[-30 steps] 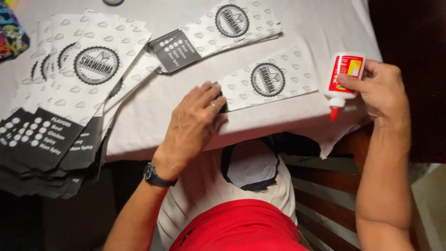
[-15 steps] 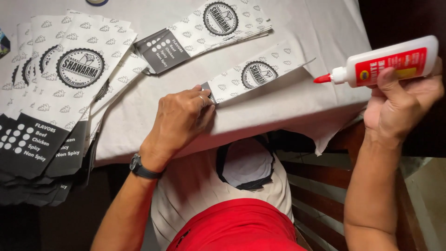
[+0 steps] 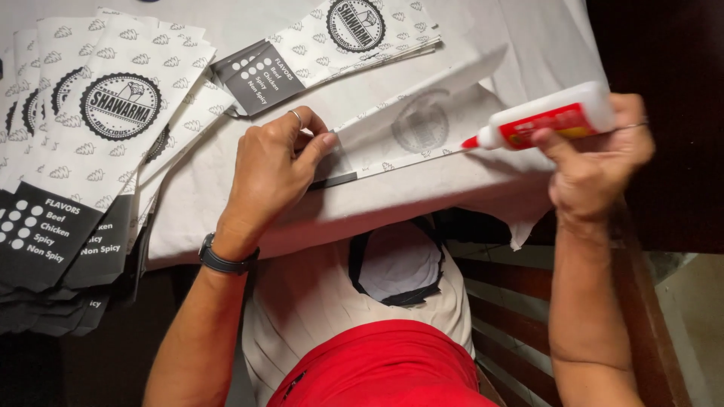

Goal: The person applies glue from a bottle to the edge of a printed paper sheet and folds it over to seal it. They repeat this process for multiple sheets, pressing the folded edges to secure them.

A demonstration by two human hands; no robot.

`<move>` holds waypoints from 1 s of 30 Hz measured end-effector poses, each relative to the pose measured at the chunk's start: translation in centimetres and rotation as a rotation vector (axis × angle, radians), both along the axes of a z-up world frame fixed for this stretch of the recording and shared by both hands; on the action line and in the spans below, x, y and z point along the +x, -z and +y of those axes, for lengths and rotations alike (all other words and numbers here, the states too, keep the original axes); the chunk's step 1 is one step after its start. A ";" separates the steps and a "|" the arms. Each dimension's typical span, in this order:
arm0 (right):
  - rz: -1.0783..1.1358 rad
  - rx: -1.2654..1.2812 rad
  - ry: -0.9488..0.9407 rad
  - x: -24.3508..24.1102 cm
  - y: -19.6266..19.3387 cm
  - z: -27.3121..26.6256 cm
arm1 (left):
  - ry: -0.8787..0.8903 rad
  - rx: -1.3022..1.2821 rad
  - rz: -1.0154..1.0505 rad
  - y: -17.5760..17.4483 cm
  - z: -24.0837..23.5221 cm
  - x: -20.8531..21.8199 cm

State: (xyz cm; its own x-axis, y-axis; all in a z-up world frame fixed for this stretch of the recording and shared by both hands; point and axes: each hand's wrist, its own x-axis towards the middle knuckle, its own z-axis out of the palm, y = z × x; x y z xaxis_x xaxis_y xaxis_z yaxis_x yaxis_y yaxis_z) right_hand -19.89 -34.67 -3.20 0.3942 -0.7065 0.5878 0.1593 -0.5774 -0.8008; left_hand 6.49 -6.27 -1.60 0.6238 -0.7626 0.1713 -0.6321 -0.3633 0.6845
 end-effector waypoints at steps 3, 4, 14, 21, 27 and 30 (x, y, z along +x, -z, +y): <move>0.148 -0.052 -0.058 0.7 -0.6 1.5 | -0.029 0.028 0.020 0.2 0.1 0.1; 0.163 -0.055 -0.040 0.6 -0.6 1.4 | -0.031 0.031 0.025 0.2 0.1 0.1; 0.066 -0.094 0.023 -2.8 1.0 -4.6 | -0.037 0.052 0.031 0.1 0.2 0.2; 0.042 -0.015 -0.069 1.1 0.7 1.3 | -0.037 0.030 0.057 -0.2 0.1 0.5; 0.055 0.208 -0.225 6.4 1.8 7.6 | -0.031 -0.040 0.221 0.0 0.2 1.7; 0.021 0.254 -0.330 9.1 2.2 10.6 | -0.002 -0.077 0.276 0.0 0.2 2.3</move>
State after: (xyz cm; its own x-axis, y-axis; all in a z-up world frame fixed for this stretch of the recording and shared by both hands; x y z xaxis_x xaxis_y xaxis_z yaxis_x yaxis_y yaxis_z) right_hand -10.80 -24.06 -5.42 0.6338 -0.6618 0.4004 0.2849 -0.2814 -0.9163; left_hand 8.76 -6.02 -1.57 0.6562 -0.7528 0.0523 -0.4175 -0.3045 0.8561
